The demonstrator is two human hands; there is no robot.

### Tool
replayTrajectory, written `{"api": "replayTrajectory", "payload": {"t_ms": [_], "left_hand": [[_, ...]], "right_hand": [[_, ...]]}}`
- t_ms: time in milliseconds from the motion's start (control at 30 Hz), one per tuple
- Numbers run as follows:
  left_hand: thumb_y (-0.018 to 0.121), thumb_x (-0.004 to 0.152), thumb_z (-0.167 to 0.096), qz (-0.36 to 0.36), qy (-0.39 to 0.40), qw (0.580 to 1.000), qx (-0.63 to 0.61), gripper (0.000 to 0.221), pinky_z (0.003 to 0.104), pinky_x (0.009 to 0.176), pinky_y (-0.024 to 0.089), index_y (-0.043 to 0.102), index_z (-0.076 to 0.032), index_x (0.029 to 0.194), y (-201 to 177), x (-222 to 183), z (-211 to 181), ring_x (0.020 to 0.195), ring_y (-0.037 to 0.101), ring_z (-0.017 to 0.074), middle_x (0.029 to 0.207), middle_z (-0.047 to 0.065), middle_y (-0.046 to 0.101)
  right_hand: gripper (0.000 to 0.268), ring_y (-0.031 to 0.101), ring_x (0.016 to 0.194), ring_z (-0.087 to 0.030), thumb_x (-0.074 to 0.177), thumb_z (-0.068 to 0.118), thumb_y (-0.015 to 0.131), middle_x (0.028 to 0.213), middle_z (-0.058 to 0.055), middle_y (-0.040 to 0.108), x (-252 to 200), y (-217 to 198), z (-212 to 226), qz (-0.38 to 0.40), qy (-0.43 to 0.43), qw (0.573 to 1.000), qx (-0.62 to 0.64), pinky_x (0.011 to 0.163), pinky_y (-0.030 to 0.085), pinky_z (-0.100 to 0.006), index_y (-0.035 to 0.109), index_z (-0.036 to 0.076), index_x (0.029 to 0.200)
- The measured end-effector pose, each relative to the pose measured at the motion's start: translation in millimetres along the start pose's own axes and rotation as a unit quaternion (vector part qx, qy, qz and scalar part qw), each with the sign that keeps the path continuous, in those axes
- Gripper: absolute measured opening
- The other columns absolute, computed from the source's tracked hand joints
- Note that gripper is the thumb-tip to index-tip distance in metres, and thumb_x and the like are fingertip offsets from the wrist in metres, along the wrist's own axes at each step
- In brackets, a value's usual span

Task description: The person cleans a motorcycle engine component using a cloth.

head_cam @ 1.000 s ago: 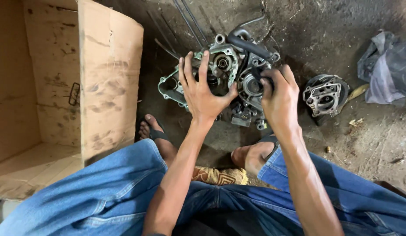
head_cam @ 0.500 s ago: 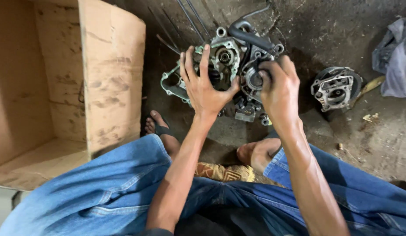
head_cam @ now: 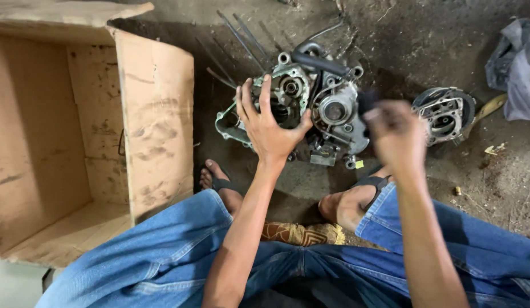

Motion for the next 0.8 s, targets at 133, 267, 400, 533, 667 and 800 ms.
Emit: {"api": "replayTrajectory", "payload": {"t_ms": [133,267,400,533,667,800], "left_hand": [[0.087,0.075,-0.048,-0.004,0.004,1.000,-0.005,0.093,0.060,0.124,0.035,0.046,-0.017,0.153,1.2,-0.4,-0.1,0.148,0.036,0.0476,0.154,0.023,0.041],[0.087,0.074,-0.047,-0.002,0.004,1.000,-0.001,0.094,0.061,0.123,0.035,0.045,-0.017,0.153,2.1,0.0,0.1,0.148,0.035,0.0484,0.155,0.023,0.041],[0.088,0.074,-0.047,0.004,-0.003,1.000,-0.004,0.095,0.060,0.123,0.036,0.045,-0.018,0.154,2.8,-0.9,1.4,0.148,0.035,0.0491,0.156,0.023,0.040],[0.088,0.075,-0.046,0.010,0.002,1.000,-0.002,0.096,0.061,0.124,0.035,0.044,-0.018,0.155,2.7,-2.4,1.0,0.149,0.034,0.0486,0.156,0.022,0.039],[0.088,0.075,-0.045,0.003,-0.001,1.000,0.003,0.095,0.061,0.123,0.035,0.044,-0.018,0.155,1.7,-1.3,1.2,0.148,0.034,0.0484,0.155,0.022,0.040],[0.087,0.075,-0.044,0.004,-0.001,1.000,-0.001,0.094,0.061,0.123,0.035,0.045,-0.018,0.154,3.4,-0.3,0.0,0.148,0.034,0.0485,0.155,0.022,0.040]], "right_hand": [[0.012,0.068,0.095,-0.016,0.104,0.003,0.074,0.110,-0.008,0.072,-1.8,-37.0,-19.4,-0.165,0.035,0.984,0.063,0.085,0.058,-0.031,0.072,0.003,0.117],[0.018,0.069,0.095,-0.024,0.094,-0.006,0.075,0.109,-0.012,0.073,-8.5,17.5,36.4,-0.108,-0.175,0.973,-0.101,0.081,0.058,-0.038,0.072,0.003,0.110],[0.027,0.068,0.095,-0.029,0.090,-0.010,0.072,0.112,-0.013,0.074,-8.4,27.2,77.0,-0.100,-0.199,0.970,-0.093,0.082,0.056,-0.039,0.073,0.002,0.114],[0.034,0.069,0.100,-0.032,0.088,-0.017,0.066,0.118,-0.014,0.075,-20.5,22.6,77.8,-0.089,-0.201,0.971,-0.094,0.088,0.056,-0.038,0.071,0.000,0.118],[0.027,0.072,0.093,-0.026,0.094,-0.012,0.066,0.111,-0.015,0.076,-36.2,13.3,24.8,-0.119,-0.066,0.990,-0.035,0.079,0.058,-0.034,0.072,0.001,0.116],[0.019,0.073,0.092,-0.023,0.101,-0.006,0.068,0.105,-0.015,0.076,-28.9,-1.2,0.3,-0.168,0.010,0.985,0.037,0.079,0.059,-0.034,0.071,0.001,0.117]]}}
Point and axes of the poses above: each hand's wrist, its own x-axis towards the middle knuckle, its own y-axis out of the palm, z = x × y, the point moved 8 cm from there along x, towards the middle knuckle
